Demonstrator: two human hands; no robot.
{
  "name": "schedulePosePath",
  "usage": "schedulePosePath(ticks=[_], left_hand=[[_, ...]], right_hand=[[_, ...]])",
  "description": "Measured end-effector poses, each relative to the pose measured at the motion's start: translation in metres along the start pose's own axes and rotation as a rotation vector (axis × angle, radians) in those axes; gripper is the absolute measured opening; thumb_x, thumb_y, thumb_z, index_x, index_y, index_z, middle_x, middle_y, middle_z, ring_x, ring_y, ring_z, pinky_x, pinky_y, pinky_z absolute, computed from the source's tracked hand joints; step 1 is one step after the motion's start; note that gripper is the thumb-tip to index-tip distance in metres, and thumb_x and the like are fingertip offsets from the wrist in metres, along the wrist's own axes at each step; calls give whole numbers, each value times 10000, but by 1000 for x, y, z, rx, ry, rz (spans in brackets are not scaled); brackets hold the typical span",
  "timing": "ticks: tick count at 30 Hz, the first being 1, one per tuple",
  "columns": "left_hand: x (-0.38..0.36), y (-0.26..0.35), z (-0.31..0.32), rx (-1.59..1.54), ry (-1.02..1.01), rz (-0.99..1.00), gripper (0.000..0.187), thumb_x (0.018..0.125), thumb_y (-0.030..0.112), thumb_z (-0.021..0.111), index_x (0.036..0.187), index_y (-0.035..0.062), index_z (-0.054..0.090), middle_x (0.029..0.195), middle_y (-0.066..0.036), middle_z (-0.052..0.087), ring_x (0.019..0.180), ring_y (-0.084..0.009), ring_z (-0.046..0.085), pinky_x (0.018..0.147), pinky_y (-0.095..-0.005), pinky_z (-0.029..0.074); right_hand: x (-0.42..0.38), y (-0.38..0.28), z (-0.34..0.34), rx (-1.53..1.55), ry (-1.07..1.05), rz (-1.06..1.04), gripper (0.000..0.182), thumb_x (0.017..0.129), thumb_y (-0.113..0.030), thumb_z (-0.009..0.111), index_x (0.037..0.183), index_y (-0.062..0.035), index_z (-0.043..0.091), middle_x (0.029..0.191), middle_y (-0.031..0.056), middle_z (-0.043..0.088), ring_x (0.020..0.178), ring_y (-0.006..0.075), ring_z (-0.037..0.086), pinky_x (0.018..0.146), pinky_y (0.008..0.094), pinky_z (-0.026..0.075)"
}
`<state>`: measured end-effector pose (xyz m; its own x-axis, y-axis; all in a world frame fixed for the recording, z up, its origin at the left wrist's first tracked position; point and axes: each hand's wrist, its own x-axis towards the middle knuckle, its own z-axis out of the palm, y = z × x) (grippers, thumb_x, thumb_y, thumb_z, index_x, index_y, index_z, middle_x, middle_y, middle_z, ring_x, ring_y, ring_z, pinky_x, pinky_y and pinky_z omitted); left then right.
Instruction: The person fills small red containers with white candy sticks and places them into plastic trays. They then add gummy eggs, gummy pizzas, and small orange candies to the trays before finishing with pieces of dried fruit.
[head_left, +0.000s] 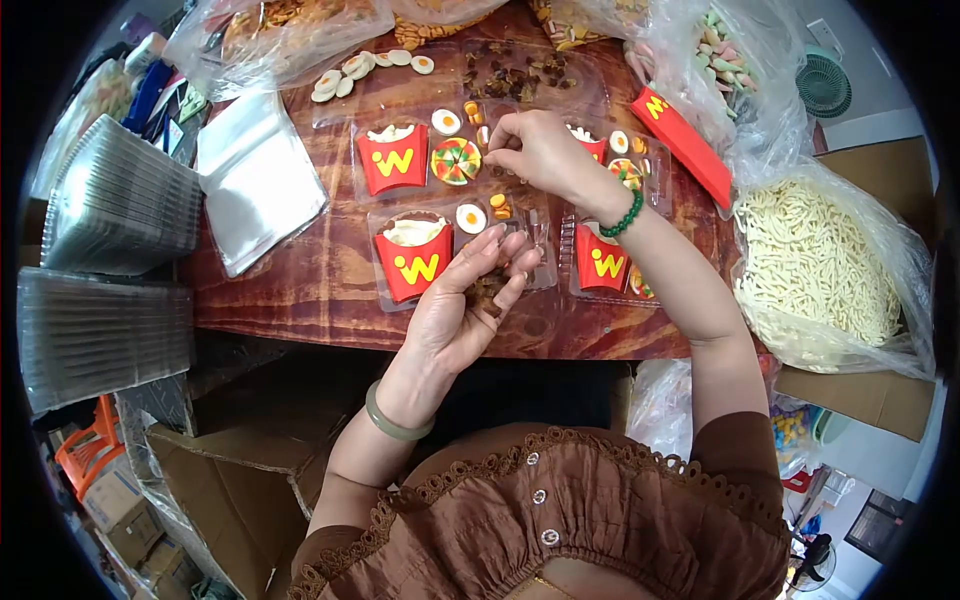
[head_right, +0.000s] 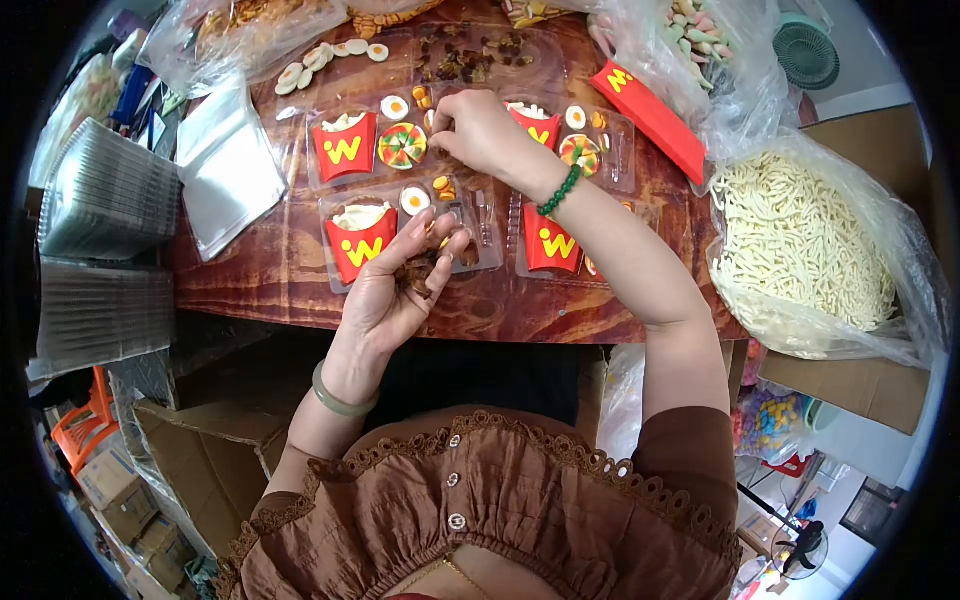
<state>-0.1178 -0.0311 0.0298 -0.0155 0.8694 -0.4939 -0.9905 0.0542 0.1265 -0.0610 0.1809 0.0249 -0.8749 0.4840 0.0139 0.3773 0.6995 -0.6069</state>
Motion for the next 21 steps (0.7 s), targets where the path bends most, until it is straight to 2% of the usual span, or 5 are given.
schedulePosePath(ticks=[4, 8, 13, 17, 21], left_hand=[[1, 0, -3, -18, -4, -18, 329, 912, 92, 557, 1225, 29, 475, 1162, -124, 584, 1094, -290, 582, 861, -315, 543], [3, 0, -4, -50, -28, -23, 315, 921, 119, 552, 1213, 28, 481, 1158, -128, 582, 1097, -297, 577, 854, -319, 545], [2, 3, -2, -108, -32, -32, 295, 930, 138, 543, 1198, 29, 485, 1149, -131, 580, 1105, -303, 569, 856, -328, 545], [0, 5, -2, -104, -27, -17, 293, 932, 149, 543, 1194, 30, 484, 1145, -132, 579, 1104, -304, 568, 856, -333, 547], [1, 7, -5, -121, -22, -23, 292, 930, 150, 547, 1189, 28, 490, 1147, -134, 578, 1099, -307, 570, 851, -336, 550]], right_hand=[[-12, 3, 0, -30, 136, -82, 159, 809, -132, 665, 890, 5, 661, 831, 140, 673, 751, 232, 653, 673, 325, 501], [-20, 7, -1, 128, 80, -64, 158, 809, -130, 663, 912, -11, 656, 861, 137, 659, 777, 255, 640, 688, 333, 496], [-23, 8, 7, -180, 128, -236, 131, 812, -97, 636, 924, -30, 642, 866, 130, 596, 816, 309, 596, 712, 372, 490], [-24, 6, 7, -146, 169, -253, 124, 820, -79, 613, 931, -26, 624, 866, 137, 582, 823, 321, 591, 713, 384, 490], [-24, 14, 10, -243, 66, -274, 142, 819, -71, 605, 951, -22, 604, 888, 139, 582, 837, 318, 592, 716, 373, 492]])
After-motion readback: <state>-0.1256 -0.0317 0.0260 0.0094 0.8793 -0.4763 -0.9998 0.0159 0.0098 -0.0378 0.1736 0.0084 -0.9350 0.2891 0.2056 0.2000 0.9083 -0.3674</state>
